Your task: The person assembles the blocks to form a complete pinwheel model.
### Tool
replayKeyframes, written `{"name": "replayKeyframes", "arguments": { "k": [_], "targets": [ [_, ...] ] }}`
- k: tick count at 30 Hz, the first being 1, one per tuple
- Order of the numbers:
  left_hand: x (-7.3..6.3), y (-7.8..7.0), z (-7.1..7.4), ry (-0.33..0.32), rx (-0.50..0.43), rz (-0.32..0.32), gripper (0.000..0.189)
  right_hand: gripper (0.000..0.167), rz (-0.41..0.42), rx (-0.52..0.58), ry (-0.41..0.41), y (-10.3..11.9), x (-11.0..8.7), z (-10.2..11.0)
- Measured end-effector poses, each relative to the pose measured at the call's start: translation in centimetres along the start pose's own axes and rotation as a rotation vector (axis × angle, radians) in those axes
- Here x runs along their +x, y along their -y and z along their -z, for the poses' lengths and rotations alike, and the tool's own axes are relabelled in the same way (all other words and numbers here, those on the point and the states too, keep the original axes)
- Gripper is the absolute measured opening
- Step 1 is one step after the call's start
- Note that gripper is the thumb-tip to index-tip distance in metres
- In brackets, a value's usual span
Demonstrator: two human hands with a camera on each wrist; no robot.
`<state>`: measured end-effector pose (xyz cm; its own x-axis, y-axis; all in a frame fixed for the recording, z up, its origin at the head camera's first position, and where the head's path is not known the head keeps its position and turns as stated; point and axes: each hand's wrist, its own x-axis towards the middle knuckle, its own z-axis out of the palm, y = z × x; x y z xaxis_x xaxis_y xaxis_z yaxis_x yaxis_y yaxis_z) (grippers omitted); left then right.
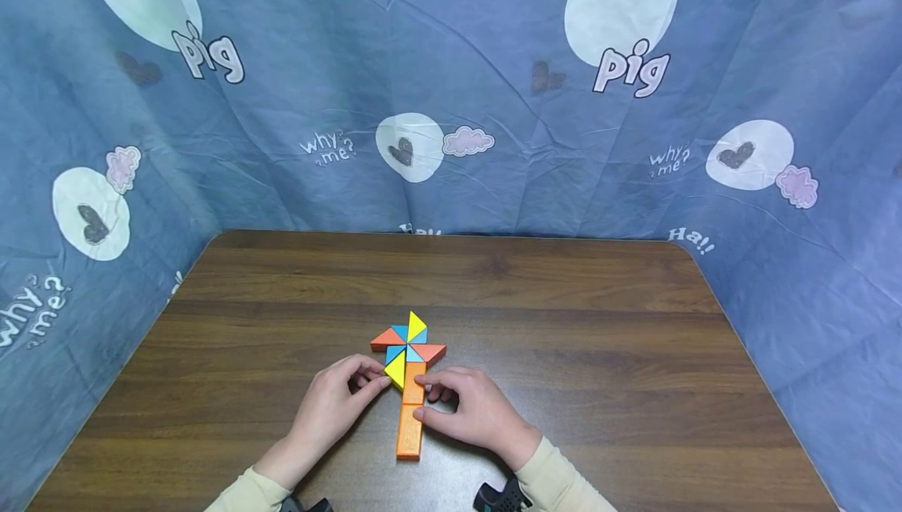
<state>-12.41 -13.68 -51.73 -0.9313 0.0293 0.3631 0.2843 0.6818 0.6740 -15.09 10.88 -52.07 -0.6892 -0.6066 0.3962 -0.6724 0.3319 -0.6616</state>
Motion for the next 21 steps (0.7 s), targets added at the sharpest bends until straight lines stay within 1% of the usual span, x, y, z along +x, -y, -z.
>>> {"name": "replayKeyframes", "arguments": {
  "k": [4, 9, 13, 21],
  "targets": [
    [-0.02, 0.0, 0.0, 0.001, -0.014, -0.001, 0.019, 0.036, 0.018, 0.0, -0.009, 0.05, 0.03, -0.02],
    [-0.04, -0.01, 0.03, 0.0, -0.002, -0.002, 0.022, 0.035, 0.028, 0.014, -0.015, 0.14, 0.06, -0.03],
    [-0.07, 0.0, 0.04, -0.001, 0.007, -0.004, 0.024, 0.035, 0.025, 0.019, -0.015, 0.19, 0.0, -0.03],
    [-0.06, 0.08, -0.06, -0.003, 0.0, -0.004, 0.023, 0.035, -0.003, 0.012, -0.005, 0.13, -0.03, -0.05]
  ]
}}
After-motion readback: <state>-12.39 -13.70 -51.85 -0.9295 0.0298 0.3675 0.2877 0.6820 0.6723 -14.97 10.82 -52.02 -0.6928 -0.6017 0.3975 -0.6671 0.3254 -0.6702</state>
